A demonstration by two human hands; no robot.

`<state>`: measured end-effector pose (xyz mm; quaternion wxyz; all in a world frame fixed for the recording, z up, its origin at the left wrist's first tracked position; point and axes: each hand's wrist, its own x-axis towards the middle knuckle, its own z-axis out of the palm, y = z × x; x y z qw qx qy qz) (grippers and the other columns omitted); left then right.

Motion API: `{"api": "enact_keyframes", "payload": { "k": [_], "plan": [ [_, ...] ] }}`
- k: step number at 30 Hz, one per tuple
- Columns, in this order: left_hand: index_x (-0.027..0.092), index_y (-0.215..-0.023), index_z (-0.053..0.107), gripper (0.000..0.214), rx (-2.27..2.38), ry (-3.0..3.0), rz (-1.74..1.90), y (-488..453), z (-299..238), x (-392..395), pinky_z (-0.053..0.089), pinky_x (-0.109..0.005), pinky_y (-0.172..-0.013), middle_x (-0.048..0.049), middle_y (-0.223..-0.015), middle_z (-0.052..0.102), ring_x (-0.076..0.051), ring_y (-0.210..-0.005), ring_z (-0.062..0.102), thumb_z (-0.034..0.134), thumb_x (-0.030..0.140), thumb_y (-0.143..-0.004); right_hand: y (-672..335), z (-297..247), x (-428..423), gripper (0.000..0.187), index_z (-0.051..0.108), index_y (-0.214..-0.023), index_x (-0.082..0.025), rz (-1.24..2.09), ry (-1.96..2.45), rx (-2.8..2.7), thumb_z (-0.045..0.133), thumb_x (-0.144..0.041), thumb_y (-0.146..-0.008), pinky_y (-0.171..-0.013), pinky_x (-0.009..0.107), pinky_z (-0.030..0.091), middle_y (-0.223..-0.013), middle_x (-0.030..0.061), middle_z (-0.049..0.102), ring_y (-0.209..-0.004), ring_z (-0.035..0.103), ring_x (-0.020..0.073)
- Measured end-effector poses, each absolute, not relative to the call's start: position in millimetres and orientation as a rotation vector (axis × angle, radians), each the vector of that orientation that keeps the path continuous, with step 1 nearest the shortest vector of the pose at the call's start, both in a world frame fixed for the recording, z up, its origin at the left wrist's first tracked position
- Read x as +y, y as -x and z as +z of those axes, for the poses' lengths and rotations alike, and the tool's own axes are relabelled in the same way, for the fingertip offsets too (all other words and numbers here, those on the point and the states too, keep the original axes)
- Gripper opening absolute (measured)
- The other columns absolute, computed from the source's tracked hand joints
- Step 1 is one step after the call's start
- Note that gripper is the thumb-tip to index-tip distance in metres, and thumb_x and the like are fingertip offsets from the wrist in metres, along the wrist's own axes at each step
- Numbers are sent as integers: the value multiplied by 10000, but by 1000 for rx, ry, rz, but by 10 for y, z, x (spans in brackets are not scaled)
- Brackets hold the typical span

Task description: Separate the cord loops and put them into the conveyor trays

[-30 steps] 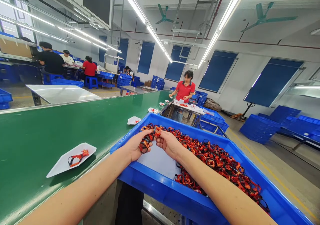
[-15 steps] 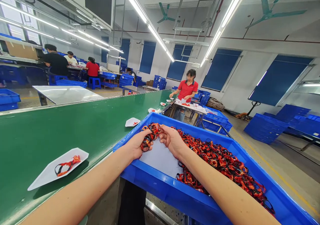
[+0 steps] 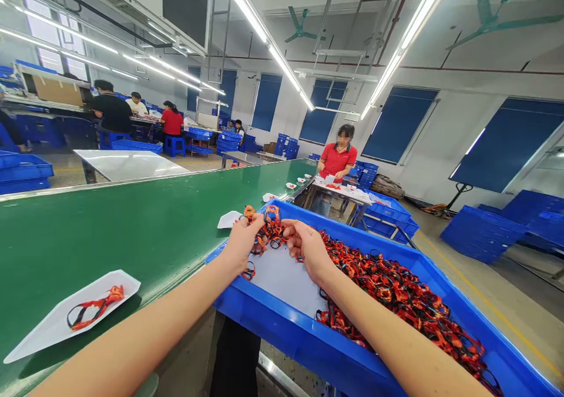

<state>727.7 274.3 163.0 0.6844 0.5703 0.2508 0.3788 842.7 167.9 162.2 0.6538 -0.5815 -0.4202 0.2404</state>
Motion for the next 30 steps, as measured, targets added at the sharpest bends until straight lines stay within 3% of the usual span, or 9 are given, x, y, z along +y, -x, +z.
{"api": "enact_keyframes", "payload": {
  "k": [4, 10, 15, 17, 20, 23, 26, 30],
  "plan": [
    [181, -844, 574, 255, 724, -1464, 1091, -7040, 1683, 3269, 443, -220, -490, 45, -580, 506, -105, -502, 513, 600, 408, -733, -8439, 1542, 1704, 267, 640, -954, -179, 533, 1469, -1045, 508, -349, -796, -383, 172, 400, -742, 8, 589, -498, 505, 75],
    [167, -711, 603, 164, 1036, -1696, 987, -6807, 1483, 3964, 448, -265, -600, 15, -627, 573, -143, -601, 565, 676, 314, -702, -8347, 1458, 1722, 167, 689, -826, -180, 573, 1582, -1290, 542, -189, -746, -372, 192, 393, -659, 1, 624, -475, 546, 104],
    [146, -974, 594, 235, 1119, -1678, 861, -6884, 1315, 4095, 507, -341, -692, -44, -950, 619, -155, -796, 596, 555, 331, -835, -8243, 1416, 1670, 201, 704, -827, -214, 341, 1688, -1833, 527, -135, -774, -531, 212, 437, -653, -22, 668, -531, 589, 103],
    [145, -1025, 576, 274, 1090, -1623, 844, -6929, 1351, 4082, 513, -330, -667, -50, -963, 613, -152, -783, 596, 544, 346, -842, -8234, 1407, 1656, 196, 705, -824, -224, 264, 1703, -1911, 532, -144, -783, -560, 218, 438, -656, -25, 678, -559, 605, 114],
    [147, -1026, 574, 335, 957, -1532, 843, -6985, 1501, 3959, 489, -274, -549, -34, -858, 607, -104, -605, 559, 471, 421, -864, -8247, 1412, 1664, 183, 696, -843, -234, 154, 1726, -1862, 540, -156, -786, -569, 225, 435, -681, -24, 682, -568, 604, 119],
    [185, -1021, 599, 453, 729, -1453, 791, -7039, 1691, 3677, 437, -234, -439, -19, -783, 596, -72, -461, 491, 343, 526, -870, -8253, 1449, 1694, 215, 651, -968, -246, 67, 1718, -1694, 530, -177, -805, -586, 236, 441, -750, -18, 676, -576, 593, 114],
    [200, -989, 630, 468, 529, -1391, 664, -7099, 1826, 3291, 418, -223, -397, -25, -764, 612, -85, -466, 502, 375, 562, -838, -8227, 1518, 1713, 254, 580, -1073, -245, -15, 1679, -1530, 514, -214, -830, -612, 247, 445, -788, -16, 648, -584, 577, 109],
    [183, -871, 645, 444, 443, -1322, 542, -7188, 1825, 2873, 416, -231, -355, -18, -633, 599, -107, -424, 500, 450, 575, -797, -8183, 1604, 1697, 277, 546, -1065, -226, -80, 1650, -1416, 584, -294, -799, -595, 247, 431, -733, -35, 600, -554, 537, 106]
  ]
}}
